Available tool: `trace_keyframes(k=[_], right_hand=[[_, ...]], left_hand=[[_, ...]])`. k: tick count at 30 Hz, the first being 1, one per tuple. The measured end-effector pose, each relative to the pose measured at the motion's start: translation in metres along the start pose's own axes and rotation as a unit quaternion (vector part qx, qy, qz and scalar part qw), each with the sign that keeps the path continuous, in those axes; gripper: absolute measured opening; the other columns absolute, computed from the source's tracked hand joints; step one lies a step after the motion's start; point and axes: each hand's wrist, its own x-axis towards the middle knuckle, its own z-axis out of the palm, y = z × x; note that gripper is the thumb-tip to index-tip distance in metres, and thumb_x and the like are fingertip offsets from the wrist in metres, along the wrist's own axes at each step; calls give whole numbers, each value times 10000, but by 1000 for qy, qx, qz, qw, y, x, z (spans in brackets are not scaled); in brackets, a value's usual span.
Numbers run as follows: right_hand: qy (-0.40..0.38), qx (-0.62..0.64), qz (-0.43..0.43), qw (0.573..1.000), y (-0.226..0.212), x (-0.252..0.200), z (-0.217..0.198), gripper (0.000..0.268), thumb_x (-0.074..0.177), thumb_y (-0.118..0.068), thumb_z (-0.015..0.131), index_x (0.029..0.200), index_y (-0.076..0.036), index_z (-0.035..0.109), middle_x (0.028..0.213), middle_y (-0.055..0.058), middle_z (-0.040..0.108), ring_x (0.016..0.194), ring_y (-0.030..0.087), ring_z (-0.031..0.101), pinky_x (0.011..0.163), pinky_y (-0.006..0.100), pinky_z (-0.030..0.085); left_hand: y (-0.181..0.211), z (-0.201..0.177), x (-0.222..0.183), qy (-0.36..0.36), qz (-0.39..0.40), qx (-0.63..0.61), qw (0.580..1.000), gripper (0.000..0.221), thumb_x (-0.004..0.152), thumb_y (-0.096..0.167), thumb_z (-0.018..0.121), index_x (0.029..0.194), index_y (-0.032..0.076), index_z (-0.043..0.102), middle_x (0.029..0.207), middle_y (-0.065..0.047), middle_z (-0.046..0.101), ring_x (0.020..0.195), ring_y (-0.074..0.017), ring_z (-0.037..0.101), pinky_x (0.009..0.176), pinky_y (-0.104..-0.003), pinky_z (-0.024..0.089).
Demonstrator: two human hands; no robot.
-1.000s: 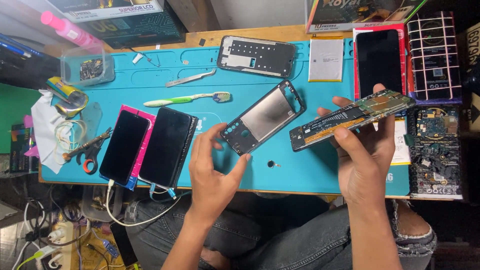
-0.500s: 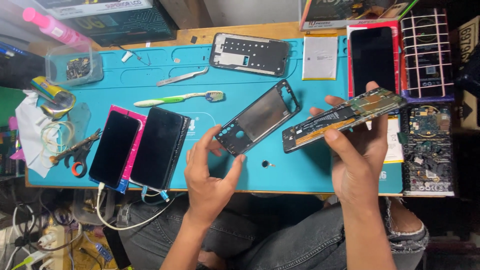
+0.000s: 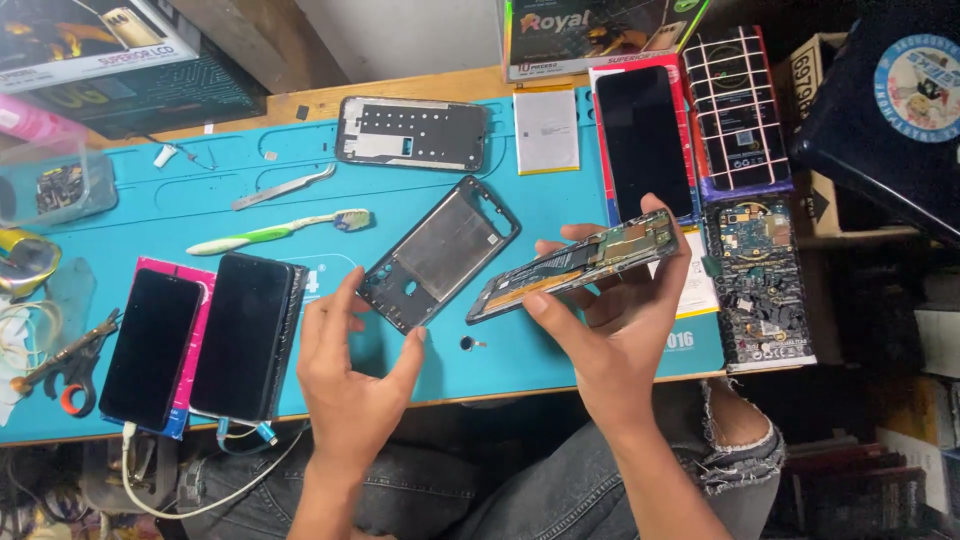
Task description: The person disassembles a smartphone, separating the screen assembly from the main body. They then reassemble the device by connecting the screen and placing the back cover. Finally, the person powers on the phone to verify the repair.
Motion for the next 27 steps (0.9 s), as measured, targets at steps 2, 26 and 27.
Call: trace_keyframes(k=[2, 26, 27], right_hand=[[0, 1, -2, 1000, -1, -2, -1, 974, 841, -28, 869, 1602, -228, 295, 1349, 176, 685, 1198, 345, 777, 933, 454, 686], [21, 18, -8, 1000, -8, -12, -4, 952, 817, 25, 884, 1536, -240, 320, 1320, 180, 674, 1171, 355, 776, 908, 482, 699], [20, 20, -9, 1000, -9, -13, -4, 952, 816, 13, 889, 1536, -243, 321, 1325, 176, 673, 1184, 372, 775, 928, 497, 702]], left_hand=[[0, 1, 0, 0, 2, 1, 1000, 741, 855, 200, 889, 1519, 32, 605, 1088, -85, 595, 923, -220, 564, 828, -358, 516], [1, 8, -2, 15, 34, 37, 999, 751, 854, 164, 879, 1524, -43, 609, 1067, -130, 584, 912, -254, 539, 793, -387, 491], [1, 8, -2, 15, 36, 38, 999, 756, 854, 161, 880, 1527, -45, 606, 1067, -130, 584, 914, -256, 539, 793, -390, 491]])
